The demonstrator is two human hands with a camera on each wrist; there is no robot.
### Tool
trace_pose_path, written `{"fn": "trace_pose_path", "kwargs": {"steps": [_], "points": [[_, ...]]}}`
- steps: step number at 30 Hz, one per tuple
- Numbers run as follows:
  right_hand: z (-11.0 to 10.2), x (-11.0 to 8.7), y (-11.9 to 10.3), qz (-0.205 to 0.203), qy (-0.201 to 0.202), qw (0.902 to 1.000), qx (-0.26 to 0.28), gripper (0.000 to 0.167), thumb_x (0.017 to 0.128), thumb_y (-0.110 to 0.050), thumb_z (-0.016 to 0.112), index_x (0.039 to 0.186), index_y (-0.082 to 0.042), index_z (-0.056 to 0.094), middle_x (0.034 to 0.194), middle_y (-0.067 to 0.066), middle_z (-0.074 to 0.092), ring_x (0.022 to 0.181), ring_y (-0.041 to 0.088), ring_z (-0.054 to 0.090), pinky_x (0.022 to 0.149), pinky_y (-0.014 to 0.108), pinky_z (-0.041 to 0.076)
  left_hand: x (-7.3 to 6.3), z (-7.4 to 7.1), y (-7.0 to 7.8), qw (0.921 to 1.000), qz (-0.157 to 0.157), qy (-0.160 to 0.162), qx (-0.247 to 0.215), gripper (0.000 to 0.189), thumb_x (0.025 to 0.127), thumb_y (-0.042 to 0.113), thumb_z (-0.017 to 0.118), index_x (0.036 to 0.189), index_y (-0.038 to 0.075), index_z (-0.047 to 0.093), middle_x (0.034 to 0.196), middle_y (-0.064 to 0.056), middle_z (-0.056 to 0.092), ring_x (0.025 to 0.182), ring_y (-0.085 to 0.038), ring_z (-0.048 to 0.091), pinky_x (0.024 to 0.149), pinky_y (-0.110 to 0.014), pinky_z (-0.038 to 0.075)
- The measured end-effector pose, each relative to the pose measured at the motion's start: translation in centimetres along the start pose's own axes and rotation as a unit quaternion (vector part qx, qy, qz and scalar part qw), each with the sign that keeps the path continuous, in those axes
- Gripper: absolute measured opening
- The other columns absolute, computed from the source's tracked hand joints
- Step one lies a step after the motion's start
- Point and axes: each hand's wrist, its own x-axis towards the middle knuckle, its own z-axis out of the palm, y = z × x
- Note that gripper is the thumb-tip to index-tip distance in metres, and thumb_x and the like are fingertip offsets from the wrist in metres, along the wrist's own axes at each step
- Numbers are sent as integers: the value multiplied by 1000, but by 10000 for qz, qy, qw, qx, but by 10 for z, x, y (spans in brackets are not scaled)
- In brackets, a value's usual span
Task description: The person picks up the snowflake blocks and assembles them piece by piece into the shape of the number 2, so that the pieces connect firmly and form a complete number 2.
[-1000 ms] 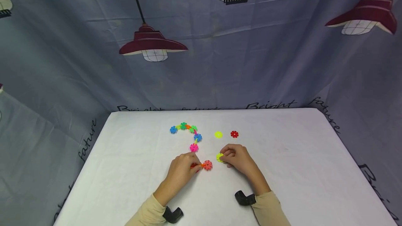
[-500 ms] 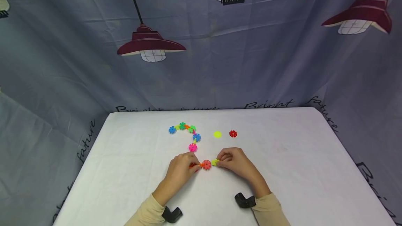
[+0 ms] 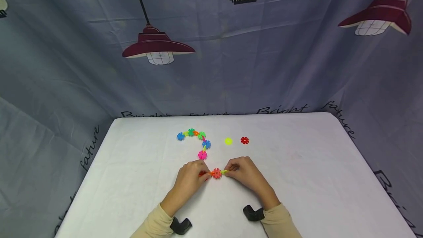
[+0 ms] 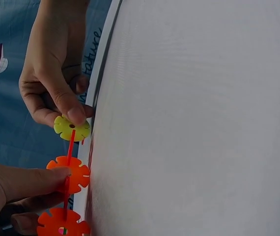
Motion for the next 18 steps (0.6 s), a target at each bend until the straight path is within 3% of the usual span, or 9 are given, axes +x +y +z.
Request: {"fn": "trace_pose_path", "kwargs": {"steps": [10, 18], "points": [[5, 0, -4, -367, 299, 9985, -276, 13, 81, -7, 87, 81, -17, 79, 75, -12, 73, 68, -4, 60, 66, 19, 53, 0, 0, 1, 10000, -2, 66, -44, 10, 82, 23, 89, 83, 15, 83, 79, 7, 73, 73, -12, 69, 58, -20, 47], [7, -1, -5, -387, 376, 9982, -246, 14, 81, -6, 87, 80, -17, 79, 75, -11, 73, 67, -4, 59, 63, 19, 53, 2, 2, 0, 9999, -23, 82, -58, 10, 81, 22, 89, 79, 15, 82, 76, 7, 74, 72, -12, 70, 58, -21, 49]]}}
